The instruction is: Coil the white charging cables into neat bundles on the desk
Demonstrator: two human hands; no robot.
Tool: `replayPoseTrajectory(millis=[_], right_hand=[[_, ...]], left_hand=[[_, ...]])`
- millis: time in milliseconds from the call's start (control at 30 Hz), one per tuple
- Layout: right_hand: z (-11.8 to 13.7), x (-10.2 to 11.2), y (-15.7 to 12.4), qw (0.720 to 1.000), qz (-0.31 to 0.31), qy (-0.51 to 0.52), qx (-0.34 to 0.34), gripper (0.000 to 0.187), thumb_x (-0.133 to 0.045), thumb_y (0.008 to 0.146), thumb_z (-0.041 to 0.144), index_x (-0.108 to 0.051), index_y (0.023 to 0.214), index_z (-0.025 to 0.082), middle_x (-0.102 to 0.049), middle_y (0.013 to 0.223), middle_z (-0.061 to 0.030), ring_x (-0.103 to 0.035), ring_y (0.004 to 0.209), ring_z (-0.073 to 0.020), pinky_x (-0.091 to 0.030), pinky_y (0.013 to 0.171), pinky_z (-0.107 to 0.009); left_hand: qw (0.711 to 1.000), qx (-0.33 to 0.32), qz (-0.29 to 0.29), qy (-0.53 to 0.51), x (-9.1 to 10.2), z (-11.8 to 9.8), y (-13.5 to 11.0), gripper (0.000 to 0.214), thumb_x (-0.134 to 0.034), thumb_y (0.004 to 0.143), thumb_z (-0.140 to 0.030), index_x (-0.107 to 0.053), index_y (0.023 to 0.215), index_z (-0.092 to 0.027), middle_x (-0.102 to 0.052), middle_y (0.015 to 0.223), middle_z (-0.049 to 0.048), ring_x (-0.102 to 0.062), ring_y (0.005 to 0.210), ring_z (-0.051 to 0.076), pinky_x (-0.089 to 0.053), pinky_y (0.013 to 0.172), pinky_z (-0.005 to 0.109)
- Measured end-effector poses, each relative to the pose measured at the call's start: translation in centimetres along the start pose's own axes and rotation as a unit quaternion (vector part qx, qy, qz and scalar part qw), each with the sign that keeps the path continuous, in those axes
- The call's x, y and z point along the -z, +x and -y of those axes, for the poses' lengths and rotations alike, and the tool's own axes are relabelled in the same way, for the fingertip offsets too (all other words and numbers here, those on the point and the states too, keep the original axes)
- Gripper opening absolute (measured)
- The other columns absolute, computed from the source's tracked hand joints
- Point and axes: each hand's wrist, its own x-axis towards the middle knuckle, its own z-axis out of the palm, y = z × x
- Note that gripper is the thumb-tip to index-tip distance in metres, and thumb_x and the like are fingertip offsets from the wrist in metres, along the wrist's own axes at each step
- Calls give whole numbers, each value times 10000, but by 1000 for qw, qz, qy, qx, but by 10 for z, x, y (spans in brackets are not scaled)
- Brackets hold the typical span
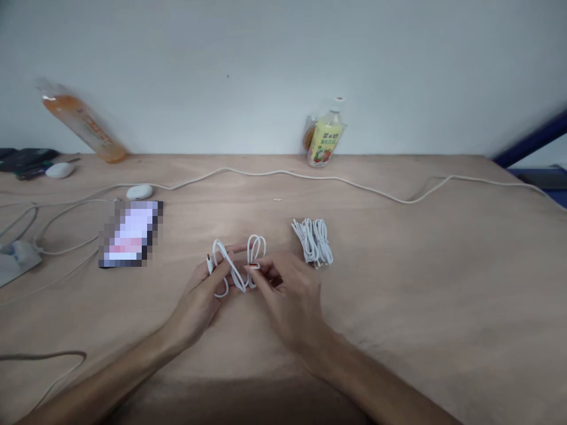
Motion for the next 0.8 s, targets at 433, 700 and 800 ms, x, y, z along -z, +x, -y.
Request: replayPoseTrajectory(millis=[433, 700, 800], right_hand=[[0, -1, 10, 981, 47, 136, -130, 181, -717, 972, 380, -812, 962, 226, -788, 813, -25, -705, 681, -187, -573, 635, -315], [0, 1, 8, 989, 12, 76, -126, 142, -764, 919, 332, -761, 811, 241, -760, 679, -7, -691, 600, -186, -543, 593, -308], [1, 2, 8, 990, 13, 72, -119, 173, -767, 903, 296, -716, 744, 249, -762, 656, -3, -711, 588, -188, -553, 589, -303]], left_hand=[[998, -25, 48, -37, -3, -7, -3, 574, -787, 943, -566, -762, 1360, -173, -818, 1263, 181, -766, 1168, 369, -623, 974, 471], [996, -44, 71, 20, -2, -4, -7, 467, -677, 1033, -536, -786, 1351, -211, -764, 1411, 156, -673, 1342, 365, -544, 1106, 469], [994, -67, 69, 47, -2, -5, -8, 438, -678, 1039, -507, -793, 1351, -223, -766, 1411, 142, -656, 1362, 354, -508, 1148, 459]])
